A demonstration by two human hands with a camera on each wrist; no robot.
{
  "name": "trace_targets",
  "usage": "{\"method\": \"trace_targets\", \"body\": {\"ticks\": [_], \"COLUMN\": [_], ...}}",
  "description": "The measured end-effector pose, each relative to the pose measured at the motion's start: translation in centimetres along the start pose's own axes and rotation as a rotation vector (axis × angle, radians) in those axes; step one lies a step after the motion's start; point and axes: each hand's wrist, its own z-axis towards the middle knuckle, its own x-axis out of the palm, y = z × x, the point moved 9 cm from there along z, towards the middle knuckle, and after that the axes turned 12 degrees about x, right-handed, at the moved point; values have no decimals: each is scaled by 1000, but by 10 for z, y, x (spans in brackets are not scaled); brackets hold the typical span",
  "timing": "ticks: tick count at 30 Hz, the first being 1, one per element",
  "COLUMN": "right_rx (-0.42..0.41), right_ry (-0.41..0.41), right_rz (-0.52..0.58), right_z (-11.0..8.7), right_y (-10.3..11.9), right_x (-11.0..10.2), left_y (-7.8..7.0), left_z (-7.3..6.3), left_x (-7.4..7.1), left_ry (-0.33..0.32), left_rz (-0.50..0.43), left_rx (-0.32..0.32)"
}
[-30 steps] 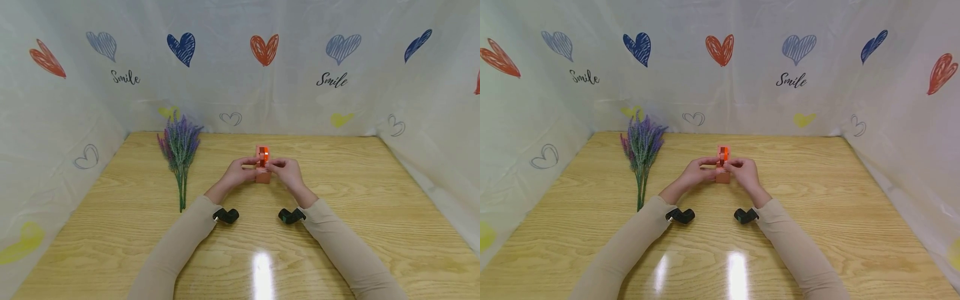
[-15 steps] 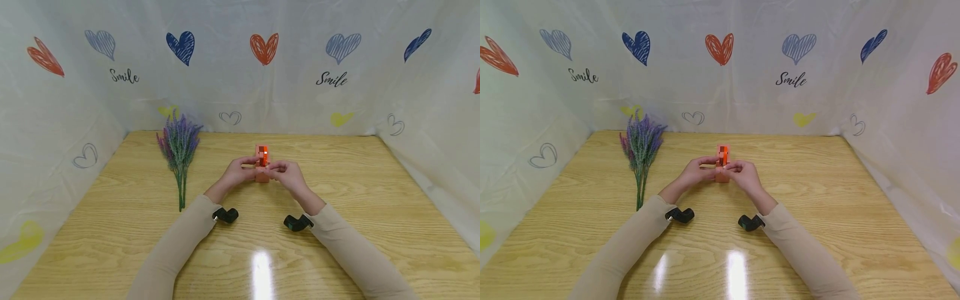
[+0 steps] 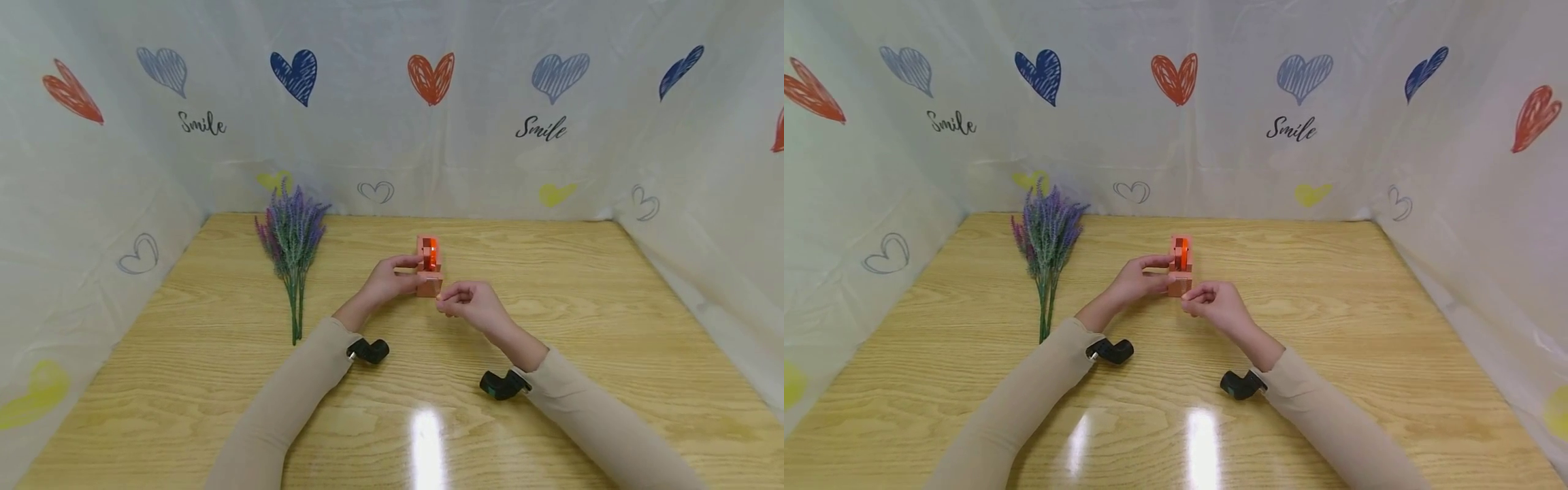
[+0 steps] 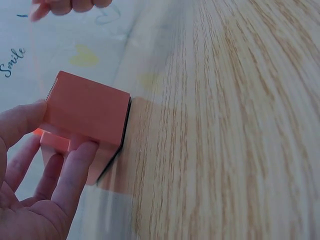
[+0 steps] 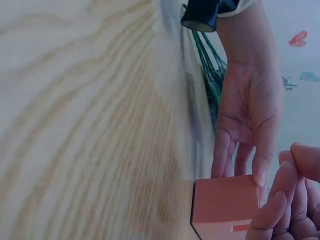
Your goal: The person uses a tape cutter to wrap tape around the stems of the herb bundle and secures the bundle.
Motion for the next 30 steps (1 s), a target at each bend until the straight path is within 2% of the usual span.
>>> {"method": "trace_targets", "body": {"ticks": [11,20,30], "right_rx": [-11,-44,-36], "right_ry": [58,153,244], "right_rz": [-19,-5,-7], "right_z": [-20,-34,-46], "right_y": [-8,-8,-12], "right_x": [0,8,17], "left_y": [3,4,4], "left_z": [1,0,1], "left_x": [0,-1,0], "left_ry": [-6,-19,-23], "left_rz": [35,3,-1], "left_rx": [-16,-27,-54]}}
